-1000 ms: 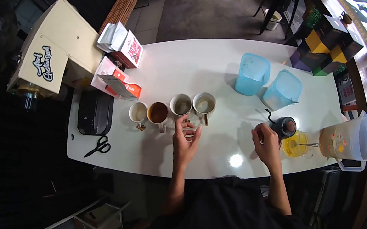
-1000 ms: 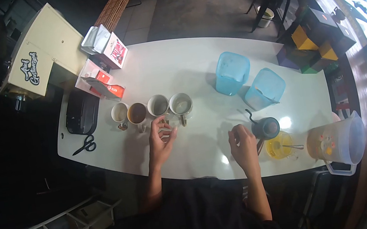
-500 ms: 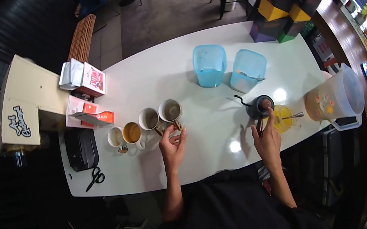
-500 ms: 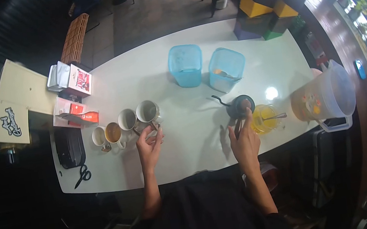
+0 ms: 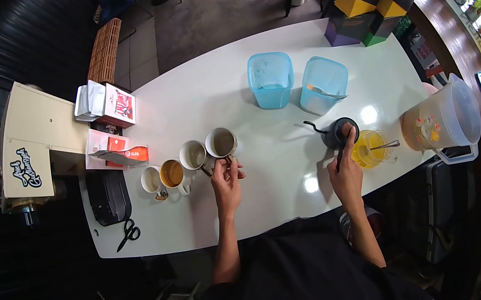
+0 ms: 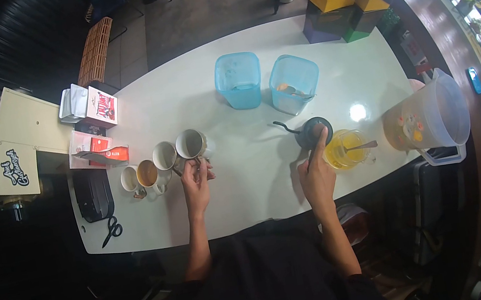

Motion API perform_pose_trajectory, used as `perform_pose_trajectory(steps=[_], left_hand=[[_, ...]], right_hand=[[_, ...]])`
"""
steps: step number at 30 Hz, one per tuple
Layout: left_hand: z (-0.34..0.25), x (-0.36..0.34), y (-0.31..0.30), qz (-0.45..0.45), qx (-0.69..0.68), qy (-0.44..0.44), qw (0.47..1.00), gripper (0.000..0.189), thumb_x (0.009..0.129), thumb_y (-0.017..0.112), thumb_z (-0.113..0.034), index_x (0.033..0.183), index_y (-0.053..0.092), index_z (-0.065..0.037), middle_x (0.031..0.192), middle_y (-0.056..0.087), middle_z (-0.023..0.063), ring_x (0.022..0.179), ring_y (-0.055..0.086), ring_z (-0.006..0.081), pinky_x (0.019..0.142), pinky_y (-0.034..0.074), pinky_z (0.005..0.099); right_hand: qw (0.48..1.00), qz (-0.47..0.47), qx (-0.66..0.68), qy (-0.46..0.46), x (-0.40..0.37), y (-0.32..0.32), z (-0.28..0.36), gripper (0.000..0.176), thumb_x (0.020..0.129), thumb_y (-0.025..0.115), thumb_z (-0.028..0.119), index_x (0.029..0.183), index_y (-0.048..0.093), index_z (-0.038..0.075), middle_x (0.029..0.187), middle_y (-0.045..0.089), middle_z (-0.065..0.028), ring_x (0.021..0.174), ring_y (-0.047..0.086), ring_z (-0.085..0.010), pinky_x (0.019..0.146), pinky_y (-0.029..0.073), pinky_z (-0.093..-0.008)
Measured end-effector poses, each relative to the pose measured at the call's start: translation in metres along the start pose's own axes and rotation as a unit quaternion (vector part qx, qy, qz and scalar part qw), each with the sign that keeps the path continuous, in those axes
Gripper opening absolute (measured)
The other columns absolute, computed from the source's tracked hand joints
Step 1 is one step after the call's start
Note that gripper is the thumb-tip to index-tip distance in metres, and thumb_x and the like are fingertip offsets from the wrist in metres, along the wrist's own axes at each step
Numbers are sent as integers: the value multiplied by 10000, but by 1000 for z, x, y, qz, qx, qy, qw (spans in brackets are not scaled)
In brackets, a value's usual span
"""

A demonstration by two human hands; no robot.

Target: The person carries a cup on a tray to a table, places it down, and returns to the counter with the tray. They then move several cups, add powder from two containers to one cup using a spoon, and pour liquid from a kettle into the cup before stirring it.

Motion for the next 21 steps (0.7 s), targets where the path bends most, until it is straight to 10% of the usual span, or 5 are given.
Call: perform_pose_trajectory(steps=[12,21], left_hand=[[2,-14,11,23,-5,5,1000,130,986,559,-126,973,534,1,795,615,38,644,551,79,597,470,241],[2,-25,21,52,-32,9,998,158,983,572,-145,962,547,9,794,632,39,644,579,72,598,490,233]], right_hand=[[994,74,30,-72,-2,11,15,937,760,583,5,1527,45,31,727,639,-209,626,624,-398,559,475,-442],[996,61,17,-61,4,25,16,881,832,564,-23,1537,43,69,1052,651,-263,751,642,-415,622,482,-451]])
Point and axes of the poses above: each hand's wrist, its own x-axis towards the middle knuckle, its own y-axis out of the palm, z = x × y, the point moved 1 cm from there along x, towards the middle knuckle
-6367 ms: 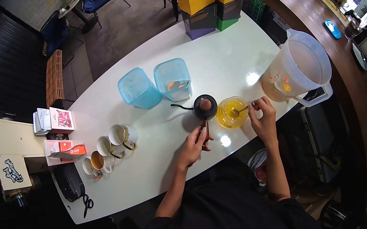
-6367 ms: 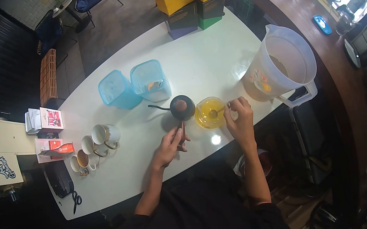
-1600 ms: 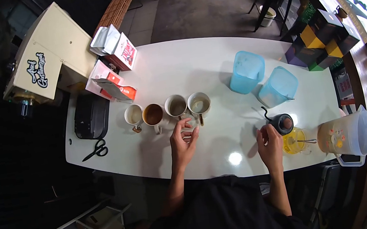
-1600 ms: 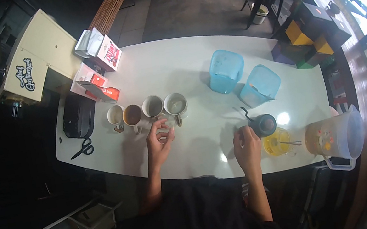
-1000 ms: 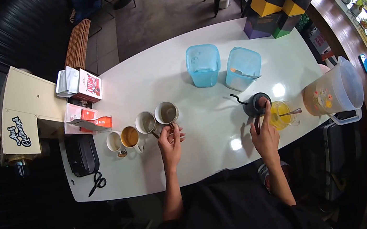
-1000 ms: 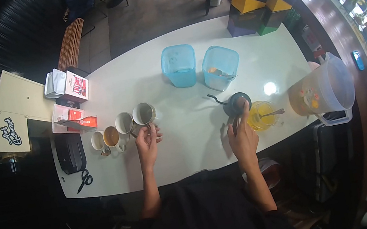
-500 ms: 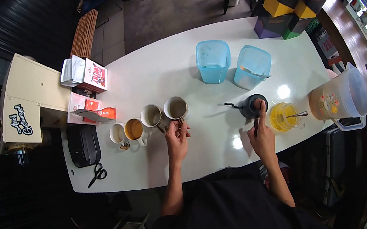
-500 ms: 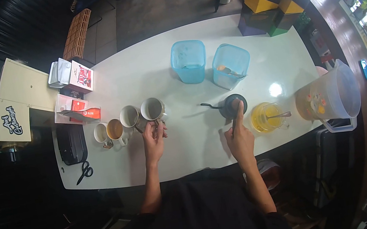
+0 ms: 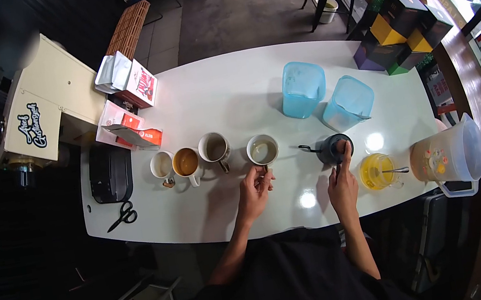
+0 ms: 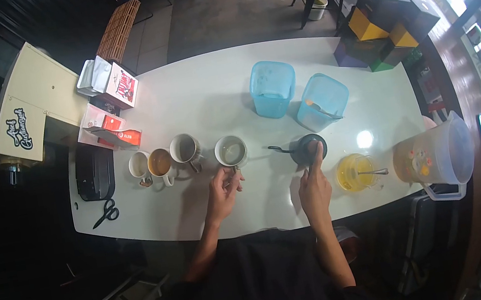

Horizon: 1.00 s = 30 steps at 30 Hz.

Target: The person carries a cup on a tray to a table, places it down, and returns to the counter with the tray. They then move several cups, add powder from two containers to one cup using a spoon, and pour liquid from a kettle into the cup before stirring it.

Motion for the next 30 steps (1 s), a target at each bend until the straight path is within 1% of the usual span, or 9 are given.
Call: perform_pose_trajectory(steps=[3,8,12,14,15,19,24,28,30], left_hand=[[1,-2,-1,4,-5,-14,1000,190,980,579,-165,1019,568,21,840,655,57,687,636,100,632,531,245],[-10,-6,-14,23,39,-2,999,240,974,591,-180,1079,578,35,901,668,87,708,682,146,625,557,272],[-25,-14,-33,-72,67,14,995,243,959,610,-166,1094,570,32,878,641,89,677,678,149,554,540,271],[-30,-18,-46,-169,75,-17,983,239,949,619,-131,1113,553,30,929,606,90,657,654,116,556,541,234],[-32,-17,-50,-196,83,-6,977,266,941,631,-137,1130,538,26,892,594,85,600,631,115,535,528,227],[-27,-16,-58,-247,93,-3,964,292,941,632,-147,1143,536,41,864,614,97,582,638,129,504,514,241],[-11,-2,-58,-219,112,0,969,233,959,602,-181,1067,589,25,775,643,89,578,653,143,489,494,264],[-3,5,-62,-208,140,27,968,206,962,597,-165,1006,608,36,738,625,69,581,645,135,514,501,267],[-8,4,-62,-191,143,14,971,203,953,611,-164,982,604,36,728,618,62,580,639,132,522,501,263]], right_hand=[[999,-32,-15,-29,2,2,-3,856,863,555,-22,1540,43,93,1059,652,-267,771,645,-423,623,475,-466],[1000,-10,2,9,3,0,-1,854,865,551,-31,1541,49,112,1004,663,-265,787,644,-427,632,467,-475],[1000,-13,2,2,4,3,-2,842,871,545,-29,1541,55,112,983,666,-265,783,643,-429,639,466,-478],[999,-31,9,-2,4,3,-2,877,855,533,-65,1548,48,169,930,666,-270,768,644,-443,665,480,-486],[1000,-28,9,-1,4,3,-3,875,854,533,-67,1546,52,167,968,658,-288,777,637,-455,660,476,-494],[999,-34,0,-11,5,5,-2,872,856,530,-66,1546,51,170,974,657,-288,779,636,-456,656,469,-503],[999,-18,-22,19,4,1,-3,861,867,538,-40,1546,49,162,939,668,-278,787,643,-451,635,473,-501],[1000,-28,-14,2,3,1,-2,888,855,556,-40,1548,34,150,857,676,-265,760,659,-431,645,496,-478],[1000,-28,-10,6,2,0,0,832,879,558,31,1542,68,154,853,676,-220,746,651,-413,631,483,-479]])
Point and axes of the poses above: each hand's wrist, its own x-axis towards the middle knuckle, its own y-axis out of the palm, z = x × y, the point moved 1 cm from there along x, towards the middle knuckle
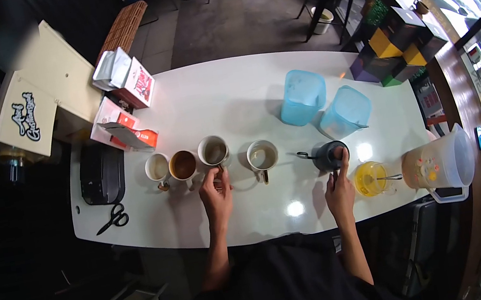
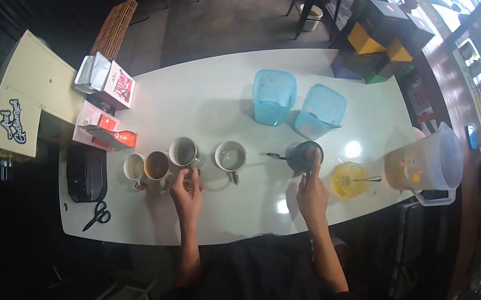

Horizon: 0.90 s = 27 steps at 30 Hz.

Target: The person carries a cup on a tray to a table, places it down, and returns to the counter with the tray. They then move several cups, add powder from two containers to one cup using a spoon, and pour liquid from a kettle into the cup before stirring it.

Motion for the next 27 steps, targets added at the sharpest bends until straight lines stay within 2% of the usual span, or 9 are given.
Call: perform_pose_trajectory(steps=[8,10,14,16,18,19,22,23,27], left_hand=[[-6,-11,8,-33,-4,20,999,303,907,674,-136,1089,484,14,851,583,94,578,567,107,523,472,240],[-9,-14,10,-87,-103,34,990,283,925,643,-87,1084,427,3,913,513,92,596,562,111,514,464,213],[-19,-16,19,-18,-173,48,984,244,937,614,-61,1055,409,-3,912,487,81,622,549,106,530,483,213],[-25,-20,21,35,-167,30,985,270,926,624,-60,1102,430,2,971,506,95,735,577,128,611,523,236],[-34,-23,28,46,-107,83,990,335,896,651,-60,1157,450,6,1050,521,111,897,579,157,712,549,287],[-30,-23,31,54,-102,75,991,400,865,675,-61,1194,458,6,1135,519,130,1063,537,199,836,544,352],[-32,-23,42,34,-70,139,987,416,860,678,-65,1206,458,5,1169,510,149,1138,523,241,902,520,386],[-34,-24,44,43,-66,133,988,463,856,684,-70,1245,444,3,1244,490,176,1223,489,285,992,464,438],[-37,-23,49,50,-56,136,988,560,827,725,-88,1280,425,49,1262,455,187,1182,519,310,1005,491,440]], right_hand=[[999,-11,-30,6,-1,6,-5,856,874,562,19,1546,44,139,854,682,-207,737,655,-405,634,499,-477],[999,-17,-28,1,-2,6,-5,868,842,578,11,1542,81,135,882,677,-204,709,647,-392,589,479,-460],[999,-22,-30,-6,-2,5,-3,877,831,576,9,1543,79,133,899,674,-204,707,647,-386,585,482,-455],[999,-27,-36,-1,-2,5,-3,873,830,570,5,1542,80,126,902,674,-203,708,650,-384,578,484,-455],[999,-23,-24,1,-2,6,-4,884,851,579,8,1549,60,167,861,673,-219,682,644,-404,583,485,-469],[999,-12,-31,16,-2,8,-5,878,850,575,14,1549,68,170,836,669,-200,675,643,-394,580,484,-464],[999,-39,-27,-6,-3,10,-5,810,855,550,48,1539,119,105,757,650,-161,632,635,-358,534,466,-450],[999,-36,-39,2,-3,9,-4,788,860,542,49,1535,139,102,738,639,-156,617,629,-349,523,461,-448],[999,-15,-31,31,-4,10,-6,868,841,573,16,1548,91,163,779,647,-152,633,622,-364,562,481,-441]])
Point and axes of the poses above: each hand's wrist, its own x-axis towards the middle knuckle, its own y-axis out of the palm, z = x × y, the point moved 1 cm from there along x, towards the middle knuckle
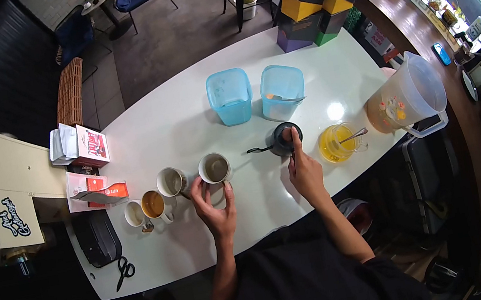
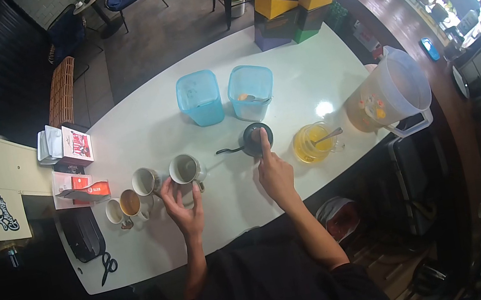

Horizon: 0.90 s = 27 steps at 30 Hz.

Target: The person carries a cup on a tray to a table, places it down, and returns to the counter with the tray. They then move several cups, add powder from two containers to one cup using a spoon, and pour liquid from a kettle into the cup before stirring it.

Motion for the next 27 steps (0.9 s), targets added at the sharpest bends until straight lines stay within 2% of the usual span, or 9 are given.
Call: perform_pose_trajectory(steps=[2,8,18,21,27], left_hand=[[-3,-1,1,14,11,-16,1000,676,823,732,-86,1365,347,38,1354,409,215,1251,480,336,1063,433,457],[9,5,6,31,-7,10,999,812,821,737,-83,1448,231,24,1416,365,242,1312,423,348,1113,364,459],[18,14,14,7,5,-15,1000,866,814,778,-173,1461,239,31,1398,373,254,1286,443,363,1070,394,453],[20,15,14,12,57,3,998,854,817,781,-209,1453,265,33,1357,402,241,1245,468,364,1024,423,454],[10,19,15,20,46,-15,999,840,814,784,-231,1441,293,38,1291,434,218,1177,496,342,976,430,442]], right_hand=[[1000,2,2,-4,0,0,0,859,845,571,23,1546,94,157,769,647,-155,632,625,-362,558,481,-440],[1000,-2,5,-5,1,-1,1,849,849,570,30,1544,97,150,744,644,-168,625,630,-368,547,484,-450],[1000,12,-2,-5,1,-3,2,853,850,570,33,1546,89,143,755,647,-166,630,632,-369,548,486,-444],[1000,4,0,-12,1,-3,1,856,844,567,23,1546,92,145,782,656,-161,645,637,-367,555,490,-437],[1000,2,9,-18,-1,-16,7,827,896,619,140,1544,105,136,883,666,-175,717,652,-354,598,497,-432]])
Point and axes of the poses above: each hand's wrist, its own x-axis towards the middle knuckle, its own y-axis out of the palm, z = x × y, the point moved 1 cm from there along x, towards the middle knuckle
